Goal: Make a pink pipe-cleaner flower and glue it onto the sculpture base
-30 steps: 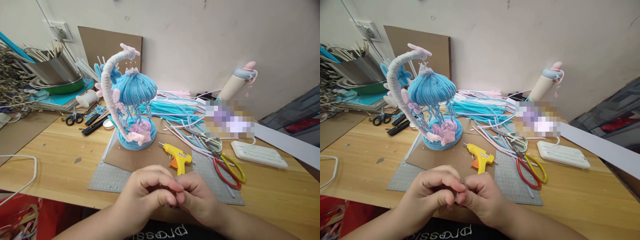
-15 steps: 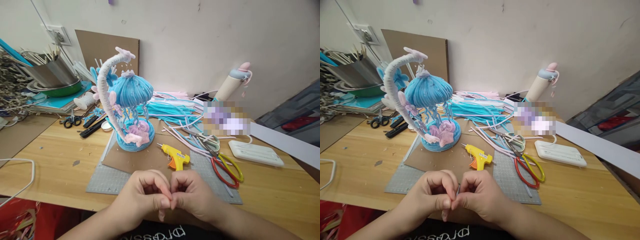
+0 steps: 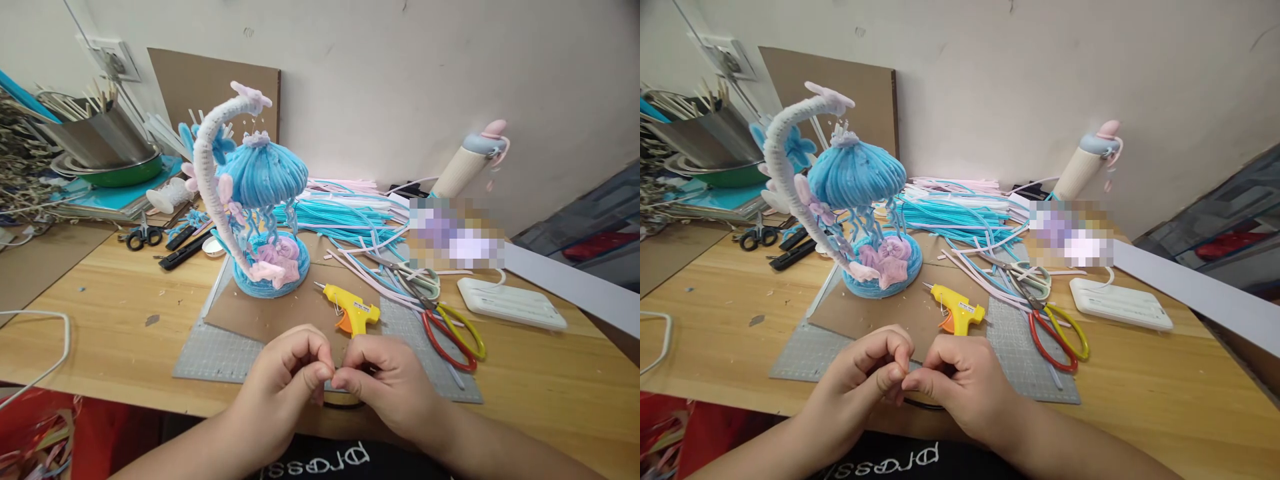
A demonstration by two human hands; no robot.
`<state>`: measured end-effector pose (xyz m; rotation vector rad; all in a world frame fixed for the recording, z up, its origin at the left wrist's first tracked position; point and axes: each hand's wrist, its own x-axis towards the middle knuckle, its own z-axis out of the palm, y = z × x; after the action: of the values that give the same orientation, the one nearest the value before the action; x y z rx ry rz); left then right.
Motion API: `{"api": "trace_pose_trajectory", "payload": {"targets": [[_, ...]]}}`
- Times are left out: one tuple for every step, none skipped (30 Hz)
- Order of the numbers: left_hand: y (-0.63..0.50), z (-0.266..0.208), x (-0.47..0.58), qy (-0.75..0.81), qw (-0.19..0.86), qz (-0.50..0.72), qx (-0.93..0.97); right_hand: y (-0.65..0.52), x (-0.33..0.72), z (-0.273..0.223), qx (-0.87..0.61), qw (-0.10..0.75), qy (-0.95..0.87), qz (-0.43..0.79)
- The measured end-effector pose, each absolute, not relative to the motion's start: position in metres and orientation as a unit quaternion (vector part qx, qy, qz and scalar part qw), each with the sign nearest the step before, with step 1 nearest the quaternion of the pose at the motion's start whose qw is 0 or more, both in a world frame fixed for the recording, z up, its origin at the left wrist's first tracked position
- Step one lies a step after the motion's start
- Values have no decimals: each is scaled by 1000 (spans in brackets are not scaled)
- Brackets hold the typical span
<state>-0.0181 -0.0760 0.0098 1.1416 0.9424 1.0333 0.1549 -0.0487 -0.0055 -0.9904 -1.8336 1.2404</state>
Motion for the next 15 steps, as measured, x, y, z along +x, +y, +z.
{"api": "trace_pose_trajectory", "payload": {"targets": [[-77, 10, -18, 409, 613, 449, 505, -49, 155, -5, -378, 356, -718, 463], [-77, 10, -18, 407, 607, 449, 513, -49, 156, -5, -372, 361, -729, 447], [-77, 10, -18, 406, 602, 450, 520, -49, 156, -4, -365, 365, -740, 431], [-77, 10, -18, 406, 597, 452, 525, -49, 156, -4, -356, 369, -752, 415], [-77, 9, -19, 406, 592, 453, 529, -49, 157, -4, -348, 371, -762, 400], [-77, 9, -19, 408, 587, 453, 533, -49, 157, -4, -341, 372, -771, 388], [-77, 9, -19, 410, 584, 451, 537, -48, 157, -4, -337, 371, -778, 379], [-77, 9, -19, 413, 580, 448, 540, -48, 157, -3, -333, 370, -783, 373], [-77, 9, -19, 414, 578, 444, 545, -48, 157, -3, -331, 367, -786, 371], [-76, 9, -20, 416, 577, 441, 548, -48, 158, -3, -329, 363, -789, 372], [-76, 9, -20, 416, 575, 438, 552, -48, 158, -2, -326, 359, -790, 374], [-76, 10, -20, 418, 572, 436, 555, -48, 158, -2, -323, 356, -791, 377], [-75, 10, -19, 419, 569, 435, 558, -48, 158, -2, -322, 354, -792, 380], [-75, 11, -19, 422, 566, 434, 560, -48, 159, -2, -320, 352, -792, 382], [-75, 12, -18, 425, 564, 434, 560, -48, 159, -2, -318, 351, -793, 383]]}}
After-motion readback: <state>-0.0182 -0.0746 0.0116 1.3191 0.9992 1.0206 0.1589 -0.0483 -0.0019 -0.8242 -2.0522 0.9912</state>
